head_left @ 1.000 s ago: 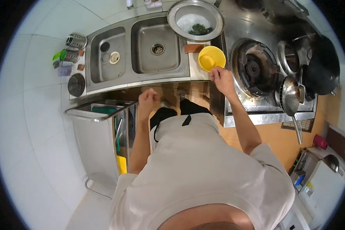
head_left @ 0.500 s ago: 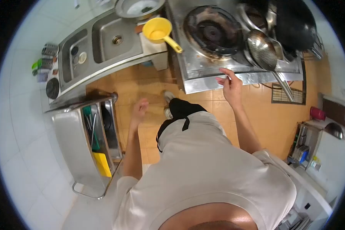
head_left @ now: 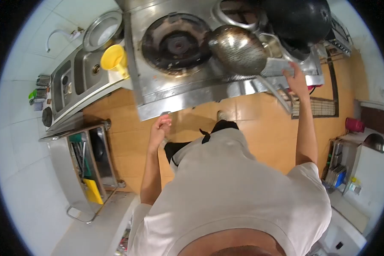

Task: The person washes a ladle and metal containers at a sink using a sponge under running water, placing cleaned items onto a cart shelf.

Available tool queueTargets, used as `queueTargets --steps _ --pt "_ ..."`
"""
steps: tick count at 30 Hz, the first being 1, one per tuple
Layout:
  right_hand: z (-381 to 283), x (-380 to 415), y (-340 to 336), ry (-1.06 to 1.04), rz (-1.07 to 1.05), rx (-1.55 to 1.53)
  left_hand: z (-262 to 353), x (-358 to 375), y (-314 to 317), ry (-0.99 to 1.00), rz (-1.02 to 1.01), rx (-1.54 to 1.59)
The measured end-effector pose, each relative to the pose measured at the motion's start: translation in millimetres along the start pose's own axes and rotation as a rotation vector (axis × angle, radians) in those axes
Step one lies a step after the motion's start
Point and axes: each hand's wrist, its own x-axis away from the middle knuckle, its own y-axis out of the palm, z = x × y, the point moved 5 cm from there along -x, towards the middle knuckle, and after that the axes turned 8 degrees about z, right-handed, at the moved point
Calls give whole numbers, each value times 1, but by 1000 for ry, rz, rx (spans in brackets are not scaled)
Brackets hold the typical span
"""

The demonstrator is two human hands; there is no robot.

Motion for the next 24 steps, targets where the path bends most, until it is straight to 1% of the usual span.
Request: queueTargets --steps 1,4,5,7,9,10,11,13,14,15,16,17,18,19,22,24 --pt "46 -15 10 19 -34 85 8 -7 38 -19 -1 18" --pt "162 -38 52 518 -375 -315 35 -19 173 -192 -129 155" --pt "186 -40 70 715 -410 -578 42 -22 215 -205 -229 216" --pt "209 -44 110 1116 -446 -1107 53 -14 289 -263 -407 329" --pt "221 -54 150 1093 -499 -1231 76 -12 350 -320 -555 423" --pt "203 -59 152 1140 -481 -1225 83 -12 370 -313 -581 381" --pt "197 -63 164 1326 -386 -1243 87 -10 389 -309 -605 340" --pt "198 -77 187 1199 -451 -1299 100 -2 403 -297 -624 306" --pt "201 -82 198 1133 -483 -1328 93 -3 402 -300 -578 302" --pt "208 -87 210 1036 -445 -1375 84 -7 396 -299 -535 297" --pt "219 -92 229 1063 -400 -1399 79 -9 389 -296 -494 291" --pt "231 -99 247 1089 -353 -1422 85 -3 381 -314 -408 252" --pt "239 -102 255 1114 -306 -1443 81 2 371 -319 -354 261" --pt "233 -102 239 1150 -197 -1390 72 5 358 -324 -298 272" --pt "236 -101 218 1102 -62 -1268 50 23 328 -336 -168 311" --pt "249 -99 199 1058 -13 -1146 43 34 316 -340 -99 333"
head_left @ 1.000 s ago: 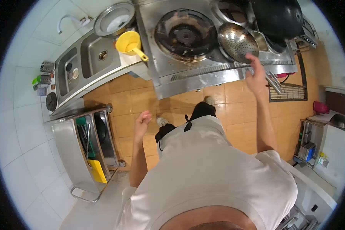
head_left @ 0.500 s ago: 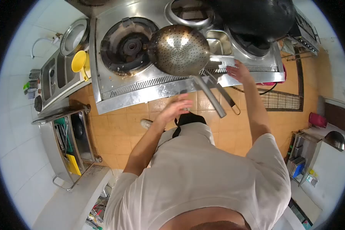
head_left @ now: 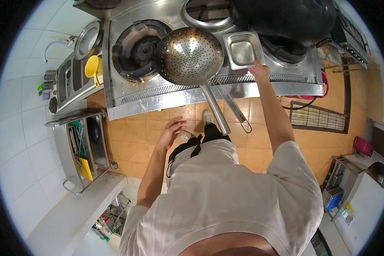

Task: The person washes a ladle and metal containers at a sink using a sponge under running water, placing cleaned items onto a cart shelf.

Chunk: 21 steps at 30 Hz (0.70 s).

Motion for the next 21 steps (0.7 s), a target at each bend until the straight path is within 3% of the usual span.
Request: queueTargets --steps 4,8,13,15,18,20,21 --pt "-31 19 -49 -111 81 77 -2 8 -7 97 91 10" --pt "-72 77 -71 -138 -68 -84 16 19 9 304 75 -25" --pt "-85 203 -33 -246 -295 58 90 61 82 479 -51 110" --pt "-70 259 -7 -169 -377 165 105 75 96 565 -50 248" --pt "-34 324 25 -140 -689 242 100 67 68 568 99 420" --pt "-11 349 37 -123 -754 400 81 53 19 474 146 401" --pt "-13 365 40 -102 -883 379 69 57 0 458 172 431"
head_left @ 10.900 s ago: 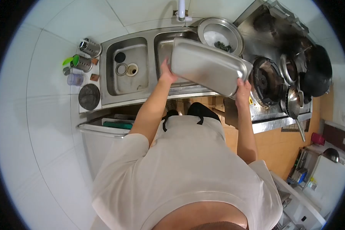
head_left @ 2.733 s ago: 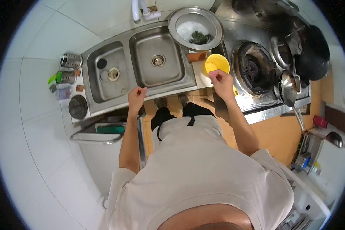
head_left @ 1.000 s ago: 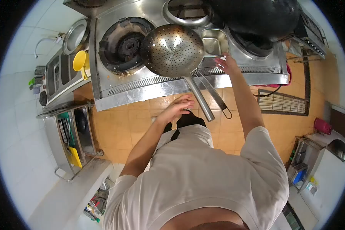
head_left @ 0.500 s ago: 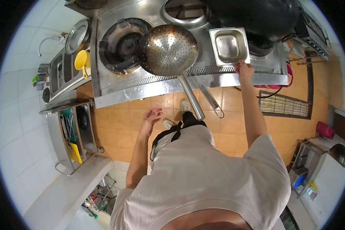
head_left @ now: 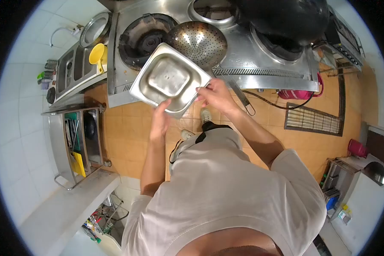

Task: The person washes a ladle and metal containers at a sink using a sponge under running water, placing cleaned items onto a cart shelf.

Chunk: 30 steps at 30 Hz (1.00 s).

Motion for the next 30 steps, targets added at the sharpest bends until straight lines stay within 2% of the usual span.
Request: queueTargets --steps 1,3,5,7,9,12,15,16,25,30 --pt "-10 7 12 -17 -129 -26 5 6 -13 -9 35 22" --pt "-23 2 -5 -48 -86 47 17 23 -30 -59 81 64" --pt "-42 -28 -59 -244 182 37 23 35 -49 -74 154 94" --pt "-20 -79 -144 -398 450 94 23 44 -70 -64 248 105" --pt "28 -134 -193 -95 483 89 28 57 -78 -33 253 137" --pt "86 -173 -182 280 137 -94 25 68 -97 -19 339 151" --pt "108 -193 -149 294 -17 -360 18 74 -111 -22 429 160" --pt "107 -195 -144 270 -50 -354 16 74 -113 -3 423 161" --pt "131 -207 -127 147 -29 -373 0 72 -112 -50 431 159" --pt "130 -199 -114 188 128 -444 2 71 -114 -40 435 157"
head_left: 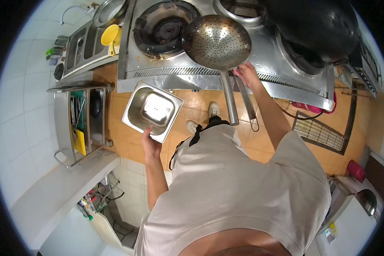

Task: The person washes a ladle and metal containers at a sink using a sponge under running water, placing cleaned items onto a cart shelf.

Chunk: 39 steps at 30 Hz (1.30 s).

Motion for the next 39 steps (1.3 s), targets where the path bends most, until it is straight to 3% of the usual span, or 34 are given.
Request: queueTargets --steps 7,14,17,20,23,32,39 --pt "12 8 -9 6 119 58 7 -4 -1 -13 31 11" --pt "5 8 8 -65 51 160 13 -3 8 17 33 20" --pt "15 -5 6 55 174 183 13 -4 5 16 52 12" --pt "10 5 19 77 -13 98 10 -7 -4 0 72 10" --pt "13 3 21 60 -61 70 8 -9 -11 -1 80 4" --pt "12 19 12 13 138 117 15 -12 -22 6 122 -16" --pt "17 21 1 -87 191 -33 22 -25 -26 30 104 -24"
